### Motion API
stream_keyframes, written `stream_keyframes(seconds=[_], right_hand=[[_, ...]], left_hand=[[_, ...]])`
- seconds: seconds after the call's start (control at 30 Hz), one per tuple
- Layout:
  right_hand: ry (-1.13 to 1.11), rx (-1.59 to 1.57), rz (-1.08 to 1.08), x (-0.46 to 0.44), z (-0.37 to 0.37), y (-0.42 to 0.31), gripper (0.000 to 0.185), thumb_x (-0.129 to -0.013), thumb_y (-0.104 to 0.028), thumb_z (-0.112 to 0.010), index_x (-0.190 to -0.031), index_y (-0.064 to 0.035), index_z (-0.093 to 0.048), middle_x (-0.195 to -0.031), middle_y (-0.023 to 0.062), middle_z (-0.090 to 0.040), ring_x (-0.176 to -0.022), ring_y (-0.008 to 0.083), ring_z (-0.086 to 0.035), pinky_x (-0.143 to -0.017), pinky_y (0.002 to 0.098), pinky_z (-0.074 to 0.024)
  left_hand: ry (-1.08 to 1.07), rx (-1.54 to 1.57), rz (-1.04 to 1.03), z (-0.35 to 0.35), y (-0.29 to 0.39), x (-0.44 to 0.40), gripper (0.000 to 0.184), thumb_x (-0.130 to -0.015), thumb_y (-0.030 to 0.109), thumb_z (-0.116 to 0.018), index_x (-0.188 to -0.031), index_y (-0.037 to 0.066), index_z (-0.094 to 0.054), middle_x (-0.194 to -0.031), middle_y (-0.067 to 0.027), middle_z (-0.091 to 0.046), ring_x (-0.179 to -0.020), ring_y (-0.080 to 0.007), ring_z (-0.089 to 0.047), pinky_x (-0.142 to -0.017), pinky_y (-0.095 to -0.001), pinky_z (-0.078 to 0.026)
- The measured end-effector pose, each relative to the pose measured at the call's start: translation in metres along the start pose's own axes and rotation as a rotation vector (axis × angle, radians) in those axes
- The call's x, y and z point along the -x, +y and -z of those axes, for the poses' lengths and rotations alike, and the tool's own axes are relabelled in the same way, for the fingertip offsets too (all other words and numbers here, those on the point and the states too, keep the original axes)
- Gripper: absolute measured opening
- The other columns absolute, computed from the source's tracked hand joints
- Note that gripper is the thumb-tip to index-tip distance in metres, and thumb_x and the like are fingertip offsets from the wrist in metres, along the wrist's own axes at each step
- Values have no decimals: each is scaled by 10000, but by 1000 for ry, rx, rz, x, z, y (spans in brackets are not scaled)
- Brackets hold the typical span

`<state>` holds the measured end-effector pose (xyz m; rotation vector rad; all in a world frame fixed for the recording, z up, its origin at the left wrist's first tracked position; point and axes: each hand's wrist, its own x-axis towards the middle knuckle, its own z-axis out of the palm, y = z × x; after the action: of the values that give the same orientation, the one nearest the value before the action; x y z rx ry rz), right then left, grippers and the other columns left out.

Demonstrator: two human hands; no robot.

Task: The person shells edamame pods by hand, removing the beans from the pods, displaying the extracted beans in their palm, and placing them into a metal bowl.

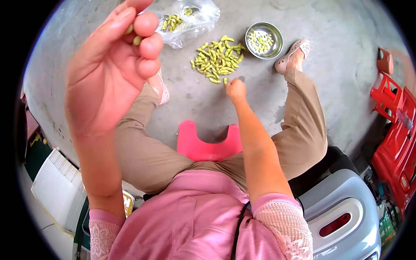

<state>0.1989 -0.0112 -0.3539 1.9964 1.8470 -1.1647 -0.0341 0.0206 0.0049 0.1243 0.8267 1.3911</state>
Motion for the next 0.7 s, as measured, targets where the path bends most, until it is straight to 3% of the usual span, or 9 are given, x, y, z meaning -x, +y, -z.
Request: stream_keyframes(seconds=[0.1, 0.17, 0.2, 0.27, 0.3, 0.43, 0.5, 0.63, 0.7], right_hand=[[28, -150, -41, -4, -13, 26, 144, -671, -186, -565, -675, -42, -577, -697, 164, -588, -702, 323, -567, -647, 376, -452], [41, -64, 28, -2, -18, 35, 122, -722, -147, -524, -680, -32, -528, -504, 95, -543, -408, 172, -532, -490, 292, -451], [36, -63, 27, 2, -17, 32, 122, -722, -147, -524, -680, -32, -528, -504, 95, -543, -408, 172, -532, -490, 292, -451], [-31, -111, -77, 6, -16, 23, 165, -693, -181, -579, -781, -45, -547, -788, 154, -586, -743, 323, -559, -683, 382, -440], [-53, -118, -79, 4, -24, 23, 165, -693, -181, -579, -781, -45, -547, -788, 154, -586, -743, 323, -559, -683, 382, -440], [147, 17, 334, 3, -26, 14, 218, -735, -203, -565, -884, -58, -498, -933, 140, -511, -772, 334, -547, -678, 406, -440], [-24, 283, 81, 8, -12, -9, 225, -725, -213, -560, -879, -57, -509, -920, 137, -530, -784, 319, -554, -688, 395, -447], [-2, 320, 94, -3, -9, -14, 237, -702, -214, -562, -878, -61, -518, -893, 132, -560, -788, 302, -564, -693, 384, -454], [-11, 87, 257, -11, 6, -20, 151, -667, -165, -559, -739, -35, -534, -716, 141, -602, -676, 301, -583, -644, 371, -471]], left_hand=[[-11, 12, 1, 0, -3, 5, 227, -853, 127, -388, -1022, 6, -480, -769, -80, -549, -638, -192, -540, -550, -297, -454], [-9, 22, 6, 0, -3, 6, 226, -853, 127, -391, -1021, 6, -482, -767, -77, -548, -636, -189, -538, -549, -294, -452], [-4, 26, 10, 1, -3, 7, 226, -853, 128, -392, -1020, 6, -482, -766, -76, -548, -635, -188, -537, -549, -292, -451], [3, 28, 24, 2, -1, 6, 225, -852, 128, -395, -1019, 6, -484, -764, -74, -547, -633, -185, -535, -548, -289, -450], [15, 23, 35, 3, -1, 4, 225, -852, 129, -396, -1018, 6, -485, -763, -73, -546, -632, -184, -534, -547, -288, -449], [31, 17, 74, 3, -1, -2, 223, -851, 130, -401, -1015, 5, -488, -760, -69, -544, -627, -178, -531, -546, -282, -446], [36, 6, 81, 3, -1, -5, 223, -851, 131, -404, -1013, 5, -490, -758, -66, -543, -625, -175, -529, -545, -278, -444], [49, -29, 51, 2, 1, -8, 221, -850, 132, -410, -1010, 5, -493, -754, -62, -541, -621, -169, -525, -544, -272, -441], [51, -58, 21, 0, 1, -9, 220, -850, 133, -412, -1009, 5, -494, -752, -60, -540, -618, -166, -523, -543, -269, -439]])
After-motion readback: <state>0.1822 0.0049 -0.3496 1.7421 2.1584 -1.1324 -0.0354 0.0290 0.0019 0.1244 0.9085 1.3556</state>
